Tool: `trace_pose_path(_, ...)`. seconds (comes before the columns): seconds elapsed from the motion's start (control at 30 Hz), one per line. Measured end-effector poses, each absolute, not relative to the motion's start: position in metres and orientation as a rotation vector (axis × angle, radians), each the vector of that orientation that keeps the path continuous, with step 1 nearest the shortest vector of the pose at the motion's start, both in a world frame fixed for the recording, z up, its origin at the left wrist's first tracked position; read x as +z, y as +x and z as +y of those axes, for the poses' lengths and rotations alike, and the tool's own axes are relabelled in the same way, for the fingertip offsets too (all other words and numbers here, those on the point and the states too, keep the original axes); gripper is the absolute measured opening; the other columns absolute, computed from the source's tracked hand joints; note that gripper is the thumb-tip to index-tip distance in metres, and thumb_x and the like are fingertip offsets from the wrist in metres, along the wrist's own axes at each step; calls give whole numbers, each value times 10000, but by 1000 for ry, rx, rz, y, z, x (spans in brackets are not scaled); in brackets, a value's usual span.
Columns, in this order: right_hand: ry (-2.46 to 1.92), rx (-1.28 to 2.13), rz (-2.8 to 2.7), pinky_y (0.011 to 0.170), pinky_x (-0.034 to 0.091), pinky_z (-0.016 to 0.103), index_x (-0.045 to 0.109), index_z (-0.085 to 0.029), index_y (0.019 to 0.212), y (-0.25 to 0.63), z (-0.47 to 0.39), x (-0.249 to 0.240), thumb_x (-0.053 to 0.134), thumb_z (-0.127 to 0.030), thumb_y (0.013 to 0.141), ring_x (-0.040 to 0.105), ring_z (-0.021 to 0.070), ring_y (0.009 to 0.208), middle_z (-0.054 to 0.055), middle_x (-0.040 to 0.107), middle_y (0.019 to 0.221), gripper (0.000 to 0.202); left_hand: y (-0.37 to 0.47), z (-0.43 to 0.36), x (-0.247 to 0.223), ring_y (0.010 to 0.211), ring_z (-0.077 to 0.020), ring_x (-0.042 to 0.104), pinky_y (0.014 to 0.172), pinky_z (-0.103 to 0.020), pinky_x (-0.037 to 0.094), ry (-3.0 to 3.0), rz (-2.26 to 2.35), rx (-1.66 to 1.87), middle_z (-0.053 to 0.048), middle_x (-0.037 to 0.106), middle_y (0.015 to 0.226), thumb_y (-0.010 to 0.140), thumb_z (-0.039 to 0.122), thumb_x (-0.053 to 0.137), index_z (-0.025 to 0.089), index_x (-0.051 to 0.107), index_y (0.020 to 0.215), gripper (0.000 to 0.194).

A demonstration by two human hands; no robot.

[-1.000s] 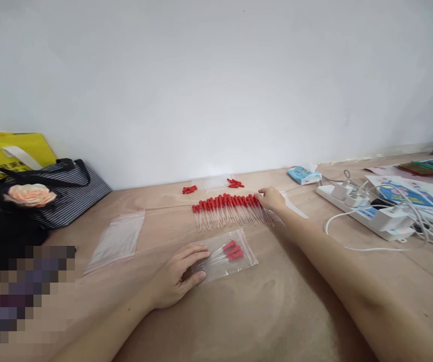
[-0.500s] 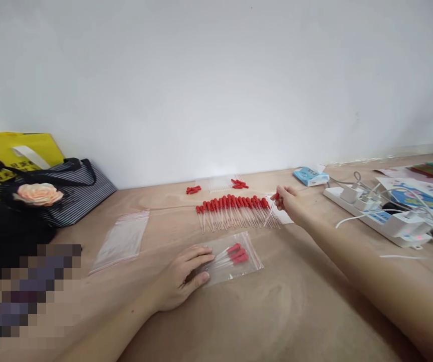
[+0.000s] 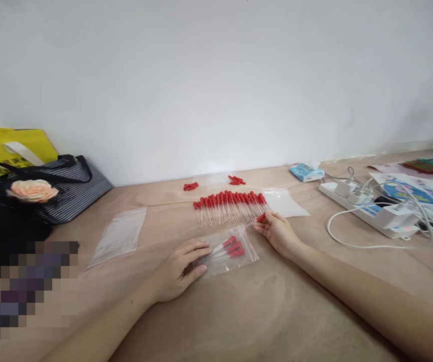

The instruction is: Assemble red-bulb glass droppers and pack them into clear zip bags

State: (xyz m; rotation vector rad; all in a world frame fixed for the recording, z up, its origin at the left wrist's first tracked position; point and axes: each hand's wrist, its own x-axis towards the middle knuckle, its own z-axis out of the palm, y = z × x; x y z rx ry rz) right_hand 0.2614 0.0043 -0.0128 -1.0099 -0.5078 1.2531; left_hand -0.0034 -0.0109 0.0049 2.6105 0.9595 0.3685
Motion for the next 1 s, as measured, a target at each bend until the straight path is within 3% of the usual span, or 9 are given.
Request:
trace_pose_path(0.2,-934,1408,-597,600,524,220,490,-169,663,254,-4,-16,599,-213,739,614,109,599,17,611,618,140,-3,-9,3,1157,-208,424,964,-387,359,2619,945,403,-53,482,1246,853,282,414,233,526,1150,322)
trace_pose_path(0.3,-948,1477,-818,482,476,167,519,-157,703,254,-5,-17,687,-252,645,567,72,496,-27,581,565,201,-3,-10,4,1153,-203,425,961,-377,360,2616,958,390,-56,455,1269,858,286,408,232,475,1195,348)
trace_pose_path(0.4,-1033,1461,-1104,311,333,145,524,-158,775,253,-7,-18,678,-358,636,439,36,333,-65,536,500,289,-2,-11,6,1145,-201,431,960,-365,363,2604,990,399,-65,450,1272,850,298,422,221,396,1247,405)
trace_pose_path(0.5,-1102,1396,-1250,277,264,149,501,-170,792,249,-7,-18,659,-421,630,359,17,290,-74,543,533,338,-2,-12,6,1140,-205,436,958,-360,365,2603,1001,417,-63,457,1268,843,306,434,219,381,1247,417)
trace_pose_path(0.6,-1133,1401,-1267,329,340,165,502,-175,771,245,-4,-21,663,-441,611,429,40,349,-63,555,554,350,-2,-11,5,1140,-207,436,956,-357,366,2609,991,425,-57,463,1263,841,309,436,223,379,1243,415)
trace_pose_path(0.73,-1133,1447,-1298,541,483,288,585,-162,784,243,1,-25,642,-480,610,587,138,558,10,635,644,367,-3,-11,3,1145,-206,431,957,-362,364,2611,992,419,-58,460,1265,842,307,436,220,374,1243,415)
trace_pose_path(0.87,-1119,1363,-1519,690,476,330,665,-160,757,244,2,-28,590,-482,656,613,178,694,35,670,704,346,-2,-11,4,1149,-201,427,960,-359,362,2608,985,425,-61,455,1267,845,300,430,219,371,1246,413)
trace_pose_path(1.0,-1156,1310,-1598,657,474,306,670,-158,800,248,4,-29,548,-447,689,608,173,686,33,674,714,333,-2,-10,4,1155,-196,422,968,-356,354,2609,958,410,-63,442,1276,851,295,421,215,426,1208,366)
